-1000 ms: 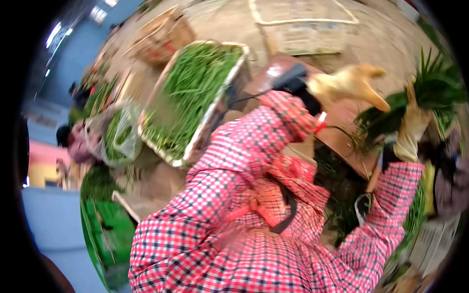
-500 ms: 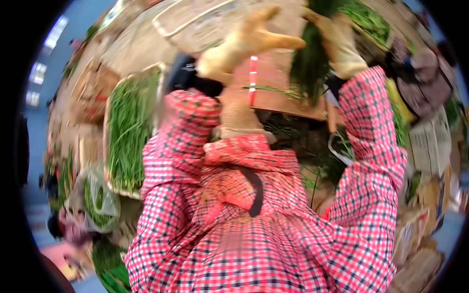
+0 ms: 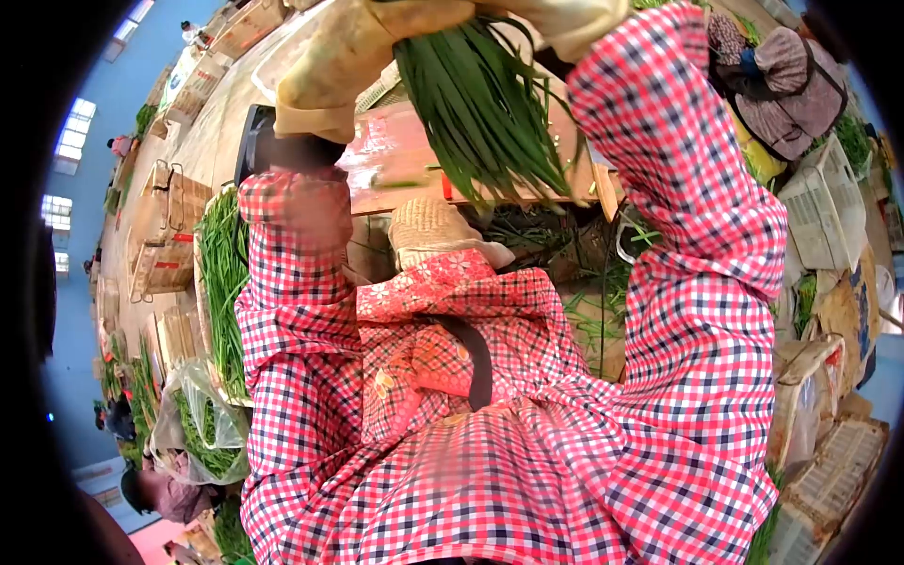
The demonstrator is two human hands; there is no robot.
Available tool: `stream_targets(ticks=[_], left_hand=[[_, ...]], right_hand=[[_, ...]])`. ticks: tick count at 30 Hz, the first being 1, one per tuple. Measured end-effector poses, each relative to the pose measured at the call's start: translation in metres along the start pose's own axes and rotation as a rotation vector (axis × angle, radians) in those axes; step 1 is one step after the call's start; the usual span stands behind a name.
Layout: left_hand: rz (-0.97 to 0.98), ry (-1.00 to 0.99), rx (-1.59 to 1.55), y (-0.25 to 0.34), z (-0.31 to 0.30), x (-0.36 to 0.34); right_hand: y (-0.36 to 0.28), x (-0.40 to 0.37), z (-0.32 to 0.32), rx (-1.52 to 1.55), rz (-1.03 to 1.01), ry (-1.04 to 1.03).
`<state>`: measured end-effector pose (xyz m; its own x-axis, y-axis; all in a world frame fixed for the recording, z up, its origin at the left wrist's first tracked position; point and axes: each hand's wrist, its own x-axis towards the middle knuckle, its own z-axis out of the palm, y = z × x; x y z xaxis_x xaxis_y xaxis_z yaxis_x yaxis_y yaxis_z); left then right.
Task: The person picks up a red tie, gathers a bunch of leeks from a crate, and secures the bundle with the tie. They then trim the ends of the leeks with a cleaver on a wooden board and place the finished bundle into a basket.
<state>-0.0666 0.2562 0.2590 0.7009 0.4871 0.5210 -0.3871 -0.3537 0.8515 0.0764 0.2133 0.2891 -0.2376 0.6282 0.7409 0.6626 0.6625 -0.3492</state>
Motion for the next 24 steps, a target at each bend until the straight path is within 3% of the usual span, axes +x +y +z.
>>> stream_targets(ticks=[1,3,4,5,7,9,10,11,12,13,14,15,16,18,21,22,23,24], left_hand=[[0.016,-0.017,-0.051,-0.015,-0.006,0.001],[-0.014,0.060,-0.091,-0.017,-0.001,-0.005],[-0.044,0.076,-0.135,-0.018,-0.004,-0.006],[-0.071,0.096,-0.176,-0.020,-0.010,-0.007],[-0.094,0.113,-0.230,-0.048,-0.035,-0.003],[0.233,0.302,0.251,-0.030,-0.035,-0.009],[0.786,0.119,0.930,-0.053,-0.056,-0.002],[0.125,0.301,0.947,-0.035,-0.038,-0.015],[-0.122,0.374,0.090,-0.043,-0.046,-0.006],[-0.167,0.438,0.025,-0.045,-0.048,-0.005],[-0.214,0.505,-0.040,-0.047,-0.055,-0.005],[-0.245,0.425,-0.485,-0.098,-0.117,0.015],[-0.262,0.681,-0.371,-0.076,-0.094,0.013],[-0.196,0.757,-0.182,-0.060,-0.080,0.000],[-0.165,0.795,-0.309,-0.063,-0.094,-0.002],[-0.149,0.807,-0.336,-0.064,-0.102,-0.003],[-0.135,0.792,-0.428,-0.066,-0.112,-0.004],[-0.123,0.786,-0.428,-0.065,-0.119,-0.003]], right_hand=[[0.000,-0.005,-0.005,-0.039,0.075,-0.016],[0.030,-0.005,0.000,-1.079,-0.414,0.183],[0.030,-0.020,-0.008,-0.755,-0.256,0.174],[-0.017,-0.037,-0.013,-0.286,-0.036,0.139],[-0.055,-0.062,-0.005,-0.054,0.047,0.018],[-0.051,-0.094,0.035,-0.171,-0.223,-0.128],[-0.052,-0.108,0.060,-0.530,-0.232,-0.234],[-0.054,-0.117,0.080,-0.728,-0.217,-0.299],[-0.038,-0.129,0.100,-0.909,-0.285,-0.310],[-0.035,-0.140,0.102,-1.004,-0.285,-0.406],[-0.018,-0.151,0.109,-0.810,-0.352,-0.240],[-0.015,-0.161,0.113,-0.713,-0.365,-0.210],[-0.014,-0.178,0.121,-0.669,-0.315,-0.232],[-0.032,-0.196,0.111,-0.642,-0.414,-0.261],[-0.054,-0.254,0.110,-0.487,-0.200,-0.430],[-0.059,-0.278,0.108,-0.372,-0.089,-0.678],[-0.065,-0.281,0.089,-0.051,0.085,-0.870],[-0.080,-0.267,0.069,-0.029,0.280,-1.134]])
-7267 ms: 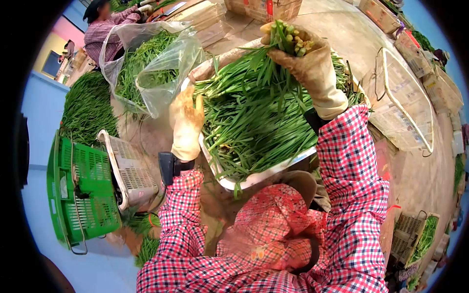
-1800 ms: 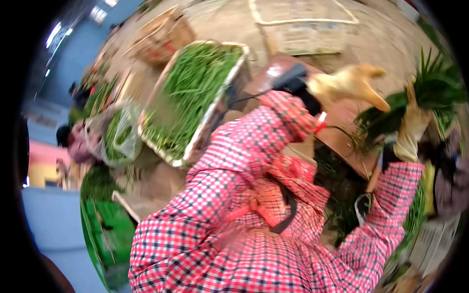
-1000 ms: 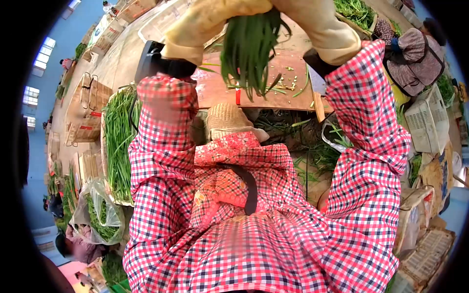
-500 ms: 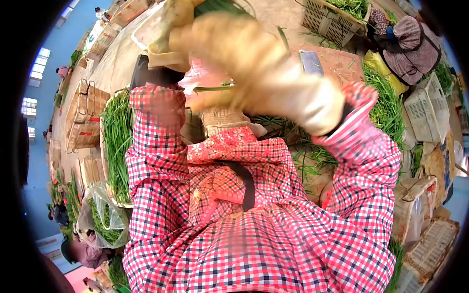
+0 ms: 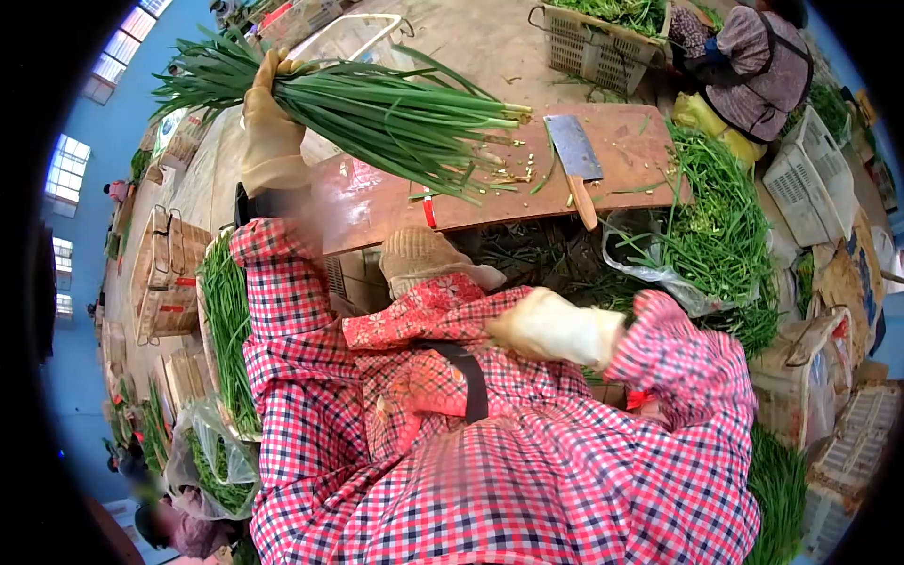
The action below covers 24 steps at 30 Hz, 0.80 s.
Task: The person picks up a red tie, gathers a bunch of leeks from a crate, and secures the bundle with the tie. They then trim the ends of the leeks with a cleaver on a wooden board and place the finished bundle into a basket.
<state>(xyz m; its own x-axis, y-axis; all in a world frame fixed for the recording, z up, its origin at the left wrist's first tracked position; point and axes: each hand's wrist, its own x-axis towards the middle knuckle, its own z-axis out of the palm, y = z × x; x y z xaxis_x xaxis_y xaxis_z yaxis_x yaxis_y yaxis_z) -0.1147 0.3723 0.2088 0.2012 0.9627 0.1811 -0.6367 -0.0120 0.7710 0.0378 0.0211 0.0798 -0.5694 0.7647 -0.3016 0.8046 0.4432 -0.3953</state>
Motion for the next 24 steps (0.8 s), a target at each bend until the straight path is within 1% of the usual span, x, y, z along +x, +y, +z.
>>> stream_targets(ticks=[2,4,6,7,10,11,13,15,16,18,19,20,22,23,24], left_hand=[[0.014,-0.009,-0.005,0.004,-0.008,0.003],[-0.026,0.003,0.004,0.001,-0.011,0.002],[-0.030,0.033,0.039,-0.004,-0.006,-0.004],[-0.066,0.030,0.007,-0.006,-0.009,-0.002],[-0.071,0.061,-0.001,-0.007,-0.010,-0.008],[-0.066,0.109,0.065,-0.005,-0.008,-0.014],[-0.095,-0.006,-0.058,-0.005,-0.029,-0.006],[-0.139,-0.148,-0.187,0.001,-0.041,-0.004],[-0.115,-0.146,-0.183,0.004,-0.040,-0.008],[-0.070,-0.136,-0.173,0.010,-0.034,-0.020],[-0.101,-0.201,-0.236,0.012,-0.034,-0.025],[-0.086,-0.218,-0.222,0.012,-0.033,-0.030],[-0.060,-0.269,-0.189,0.012,-0.028,-0.035],[-0.068,-0.368,-0.173,0.008,-0.036,-0.030],[-0.060,-0.364,-0.161,0.005,-0.033,-0.031]], right_hand=[[-0.006,-0.019,-0.022,-0.117,-0.052,0.557],[-0.002,-0.027,-0.070,-0.371,-0.050,0.955],[0.004,-0.016,-0.099,-0.543,0.030,0.966],[0.012,-0.003,-0.099,-0.694,0.106,0.922],[0.048,0.029,-0.078,-0.747,0.107,1.019],[0.056,0.032,-0.067,-0.712,0.163,0.895],[0.071,0.025,-0.040,-0.638,0.272,0.645],[0.076,0.006,-0.011,-0.492,0.285,0.446],[0.099,-0.004,0.013,-0.233,0.284,0.257],[0.076,-0.029,-0.026,0.127,0.621,0.172],[0.074,-0.037,-0.036,0.278,0.579,0.531],[0.071,-0.046,-0.044,0.433,0.525,0.887],[0.042,-0.048,-0.100,0.500,0.287,1.184],[0.035,-0.032,-0.105,0.396,0.203,1.255],[0.028,-0.013,-0.108,0.289,0.120,1.320]])
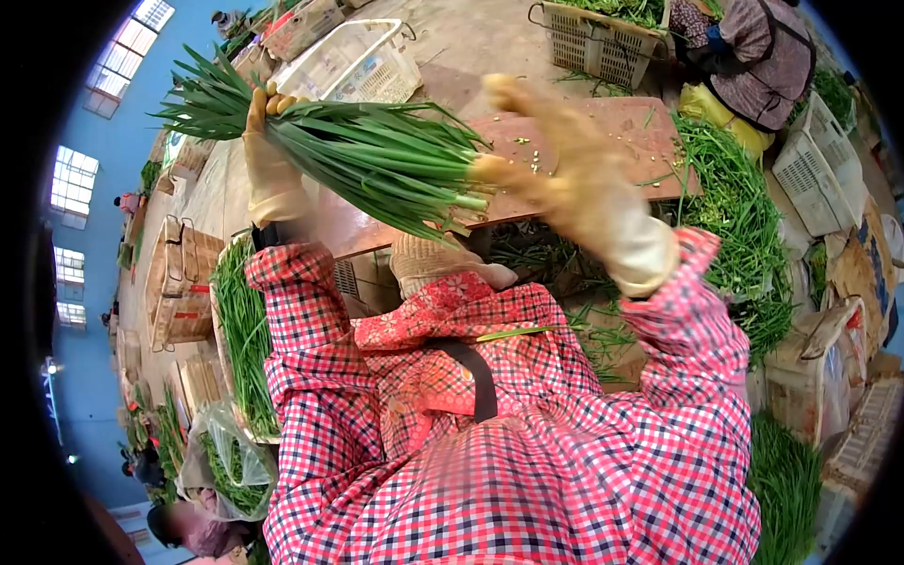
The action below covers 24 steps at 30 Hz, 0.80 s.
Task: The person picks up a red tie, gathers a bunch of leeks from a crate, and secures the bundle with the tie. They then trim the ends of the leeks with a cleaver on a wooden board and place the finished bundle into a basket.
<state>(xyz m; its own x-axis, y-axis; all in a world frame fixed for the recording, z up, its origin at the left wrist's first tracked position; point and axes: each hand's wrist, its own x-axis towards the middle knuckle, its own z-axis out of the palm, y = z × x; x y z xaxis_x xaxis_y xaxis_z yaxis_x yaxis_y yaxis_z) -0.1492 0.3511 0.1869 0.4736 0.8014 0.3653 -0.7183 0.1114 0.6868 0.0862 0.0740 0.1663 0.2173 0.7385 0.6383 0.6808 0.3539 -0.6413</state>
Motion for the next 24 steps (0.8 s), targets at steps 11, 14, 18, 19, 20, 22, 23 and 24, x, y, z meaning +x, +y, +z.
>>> stream_targets(ticks=[11,14,18,19,20,22,23,24], left_hand=[[-0.073,-0.060,-0.439,0.009,-0.003,-0.031],[-0.074,-0.118,-0.556,0.007,-0.002,-0.038],[-0.107,-0.182,-0.629,-0.002,-0.010,-0.040],[-0.104,-0.201,-0.663,-0.003,-0.012,-0.041],[-0.106,-0.220,-0.678,-0.002,-0.015,-0.041],[-0.108,-0.251,-0.710,0.002,-0.023,-0.042],[-0.097,-0.289,-0.721,0.002,-0.026,-0.042],[-0.103,-0.310,-0.722,0.002,-0.028,-0.042]], right_hand=[[0.043,-0.079,-0.005,0.494,0.643,-0.340],[0.059,-0.071,-0.001,0.207,0.439,-0.413],[0.038,-0.058,0.057,0.588,0.466,-0.315],[0.026,-0.056,0.055,0.609,0.599,-0.353],[0.012,-0.052,0.050,0.627,0.730,-0.394],[0.017,-0.067,0.059,0.585,0.678,-0.250],[0.024,-0.080,0.055,0.592,0.621,-0.229],[0.029,-0.092,0.054,0.598,0.563,-0.209]])
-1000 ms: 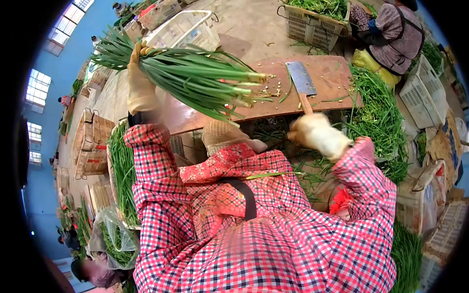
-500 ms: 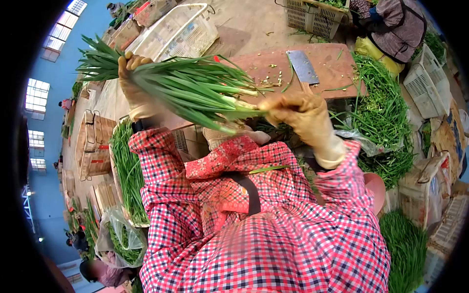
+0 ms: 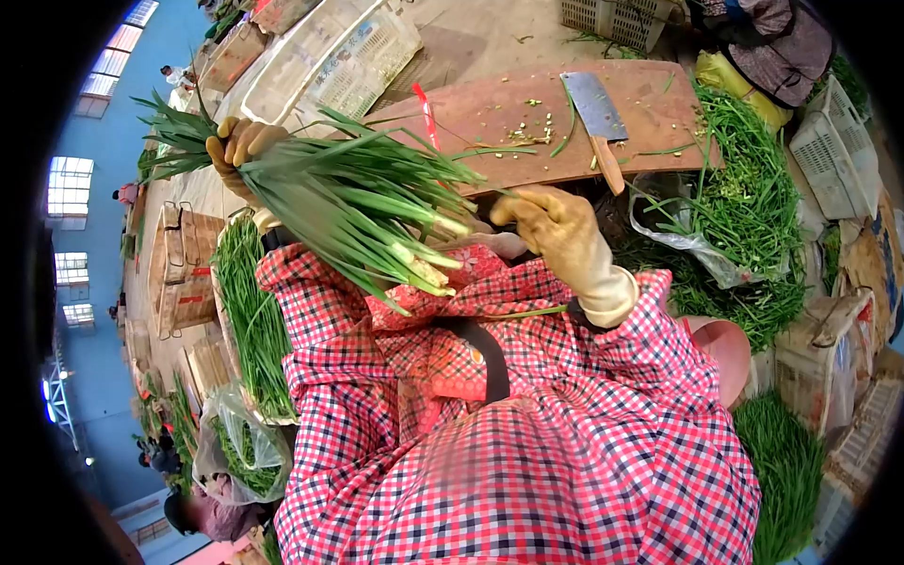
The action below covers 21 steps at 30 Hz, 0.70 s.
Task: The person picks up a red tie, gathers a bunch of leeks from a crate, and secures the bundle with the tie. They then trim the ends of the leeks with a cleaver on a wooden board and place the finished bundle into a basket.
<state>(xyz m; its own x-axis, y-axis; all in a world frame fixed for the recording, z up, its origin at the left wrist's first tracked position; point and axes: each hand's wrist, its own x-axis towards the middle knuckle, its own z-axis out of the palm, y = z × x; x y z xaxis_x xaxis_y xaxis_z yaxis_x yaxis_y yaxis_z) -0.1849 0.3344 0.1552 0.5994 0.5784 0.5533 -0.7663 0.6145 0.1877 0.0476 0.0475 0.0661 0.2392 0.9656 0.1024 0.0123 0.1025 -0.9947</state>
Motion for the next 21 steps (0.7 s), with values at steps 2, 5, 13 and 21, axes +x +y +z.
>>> stream_targets(ticks=[2,5,13,21], left_hand=[[-0.022,-0.036,-0.002,0.005,-0.003,0.000],[-0.073,-0.067,0.084,0.001,-0.008,-0.002],[-0.098,-0.168,0.113,-0.008,-0.020,-0.004],[0.022,-0.311,-0.034,0.003,-0.019,-0.002]], right_hand=[[0.011,-0.012,-0.009,-0.205,-0.067,0.005],[0.043,-0.023,-0.032,-0.600,-0.092,-0.017],[0.105,-0.060,-0.070,-0.581,0.298,-0.074],[0.044,-0.001,-0.031,0.108,0.078,-0.303]])
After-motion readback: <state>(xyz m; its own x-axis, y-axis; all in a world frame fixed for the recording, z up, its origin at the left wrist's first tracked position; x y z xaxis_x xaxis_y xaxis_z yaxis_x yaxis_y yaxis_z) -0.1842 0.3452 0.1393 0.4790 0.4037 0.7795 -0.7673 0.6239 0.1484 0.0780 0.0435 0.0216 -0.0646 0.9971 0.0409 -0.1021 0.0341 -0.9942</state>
